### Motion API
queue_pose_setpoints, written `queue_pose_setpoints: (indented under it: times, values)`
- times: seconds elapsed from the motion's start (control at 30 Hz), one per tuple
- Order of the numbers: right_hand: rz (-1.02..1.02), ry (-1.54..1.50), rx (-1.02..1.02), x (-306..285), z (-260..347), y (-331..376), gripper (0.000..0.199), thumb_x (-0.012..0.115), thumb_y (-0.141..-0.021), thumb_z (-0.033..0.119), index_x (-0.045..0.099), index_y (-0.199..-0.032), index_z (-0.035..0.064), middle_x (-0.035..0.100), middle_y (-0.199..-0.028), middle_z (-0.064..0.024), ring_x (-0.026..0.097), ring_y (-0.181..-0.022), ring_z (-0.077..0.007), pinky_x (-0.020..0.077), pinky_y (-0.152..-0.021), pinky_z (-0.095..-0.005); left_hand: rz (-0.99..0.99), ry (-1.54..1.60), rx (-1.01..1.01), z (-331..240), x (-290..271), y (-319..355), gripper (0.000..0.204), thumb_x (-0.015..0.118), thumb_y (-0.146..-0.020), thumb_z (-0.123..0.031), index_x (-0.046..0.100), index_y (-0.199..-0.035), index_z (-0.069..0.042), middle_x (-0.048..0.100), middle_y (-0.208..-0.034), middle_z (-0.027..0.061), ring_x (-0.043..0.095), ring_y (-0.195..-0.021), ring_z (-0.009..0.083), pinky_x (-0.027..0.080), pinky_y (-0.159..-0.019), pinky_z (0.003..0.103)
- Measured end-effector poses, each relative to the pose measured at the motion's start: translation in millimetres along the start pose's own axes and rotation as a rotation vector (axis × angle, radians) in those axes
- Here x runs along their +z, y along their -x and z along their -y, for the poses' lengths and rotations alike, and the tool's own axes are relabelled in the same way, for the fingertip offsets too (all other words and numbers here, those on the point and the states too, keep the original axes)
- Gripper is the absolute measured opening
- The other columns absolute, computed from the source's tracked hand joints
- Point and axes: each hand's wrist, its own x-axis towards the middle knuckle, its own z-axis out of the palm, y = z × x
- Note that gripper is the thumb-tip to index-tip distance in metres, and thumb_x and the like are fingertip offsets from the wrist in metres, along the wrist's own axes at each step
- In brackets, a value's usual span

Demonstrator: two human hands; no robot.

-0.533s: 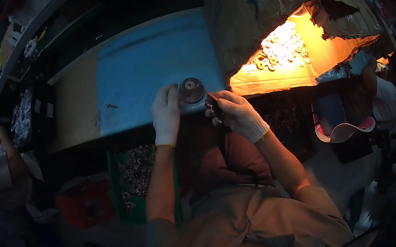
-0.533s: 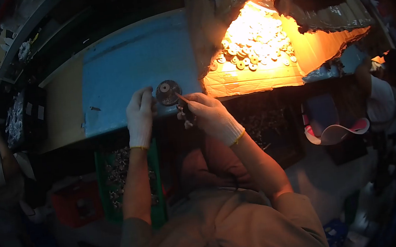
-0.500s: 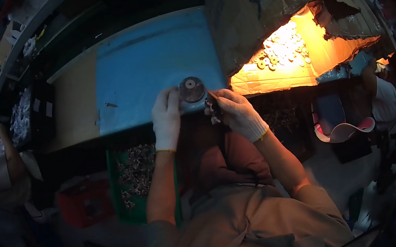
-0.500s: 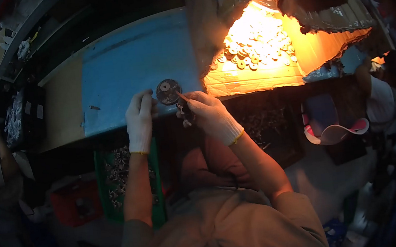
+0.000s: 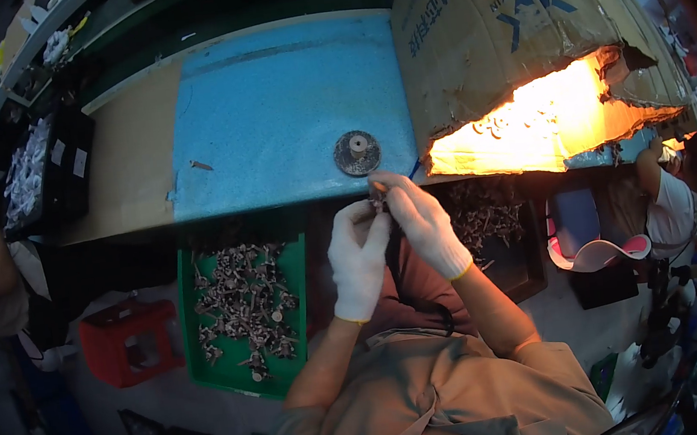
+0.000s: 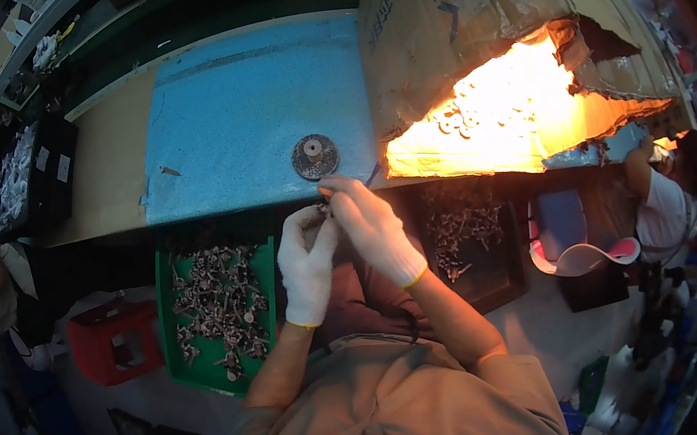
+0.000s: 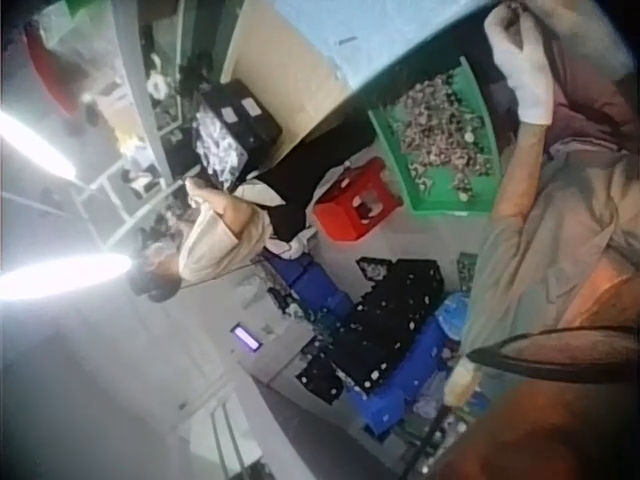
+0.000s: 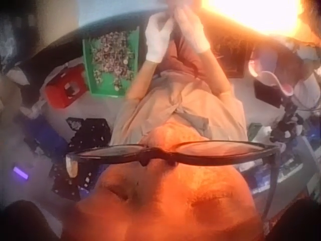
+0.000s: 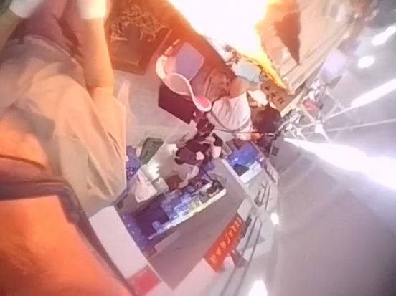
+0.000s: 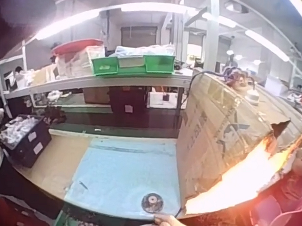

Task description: The person assembles small plastic and metal components by hand, taking parts from a cardboard box and placing the finished work in a green plastic tray.

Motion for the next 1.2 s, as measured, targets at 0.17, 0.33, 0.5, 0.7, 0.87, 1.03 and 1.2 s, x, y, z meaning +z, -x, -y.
queue_pose_setpoints:
  times: [0.17,0.33,0.5,0.7,0.87,1.03,1.2]
  values:
    - [-0.162,0.06,0.097,7,-2,-10,0.053,0.065,-0.098,0.031,0.054,-0.142,0.0036,0.07,-0.122,-0.0193,0.07,-0.109,-0.0282,0.0538,-0.096,-0.0373,0.043,-0.165,0.414,2,1,-14,0.031,0.064,-0.097,-0.004,0.064,-0.127,0.0,0.069,-0.114,0.0149,0.07,-0.099,0.0245,0.056,-0.086,0.034]
    - [-0.223,-0.047,0.213,0,44,-41,0.053,0.061,-0.103,0.036,0.052,-0.137,-0.004,0.07,-0.112,-0.0196,0.073,-0.095,-0.0229,0.0593,-0.079,-0.0398,-0.022,-0.146,0.167,-14,-23,-56,0.039,0.067,-0.099,-0.013,0.061,-0.135,0.002,0.071,-0.119,0.0127,0.068,-0.096,0.0154,0.056,-0.084,0.031]
    - [-0.161,0.618,-0.317,-5,18,-83,0.053,0.057,-0.104,0.038,0.051,-0.134,-0.0051,0.072,-0.1,-0.0247,0.074,-0.082,-0.0354,0.0595,-0.076,-0.0456,0.11,-0.445,0.226,-8,-21,-120,0.05,0.073,-0.093,-0.017,0.059,-0.136,0.001,0.071,-0.123,0.0192,0.072,-0.098,0.0304,0.055,-0.09,0.039]
    - [-0.107,0.831,0.021,1,33,-106,0.058,0.046,-0.104,0.051,0.058,-0.117,-0.0042,0.071,-0.094,-0.031,0.07,-0.093,-0.0486,0.0558,-0.082,-0.056,0.296,-0.427,0.119,-11,-23,-135,0.045,0.069,-0.096,-0.028,0.064,-0.132,-0.003,0.072,-0.12,0.0209,0.071,-0.11,0.0339,0.054,-0.094,0.04]
    - [0.008,1.03,-0.064,-1,44,-119,0.047,0.053,-0.102,0.043,0.059,-0.111,-0.0032,0.072,-0.088,-0.0279,0.071,-0.086,-0.0468,0.0568,-0.078,-0.0552,0.314,-0.425,0.139,-4,-25,-140,0.037,0.067,-0.094,-0.028,0.067,-0.12,-0.002,0.071,-0.113,0.0232,0.069,-0.105,0.0402,0.054,-0.089,0.044]
    - [0.195,1.212,-0.139,8,57,-119,0.035,0.059,-0.099,0.034,0.058,-0.105,-0.0007,0.071,-0.083,-0.0251,0.072,-0.079,-0.0448,0.0577,-0.072,-0.0551,0.239,-0.548,0.229,4,-26,-136,0.034,0.067,-0.092,-0.025,0.066,-0.117,-0.003,0.07,-0.113,0.0241,0.066,-0.105,0.0448,0.053,-0.088,0.048]
    - [0.186,1.213,-0.318,5,35,-121,0.032,0.059,-0.099,0.033,0.054,-0.103,0.0018,0.069,-0.076,-0.023,0.07,-0.071,-0.0445,0.0552,-0.063,-0.057,0.251,-0.417,0.226,5,-32,-132,0.035,0.064,-0.094,-0.025,0.067,-0.12,-0.002,0.071,-0.112,0.023,0.068,-0.107,0.0413,0.053,-0.091,0.047]
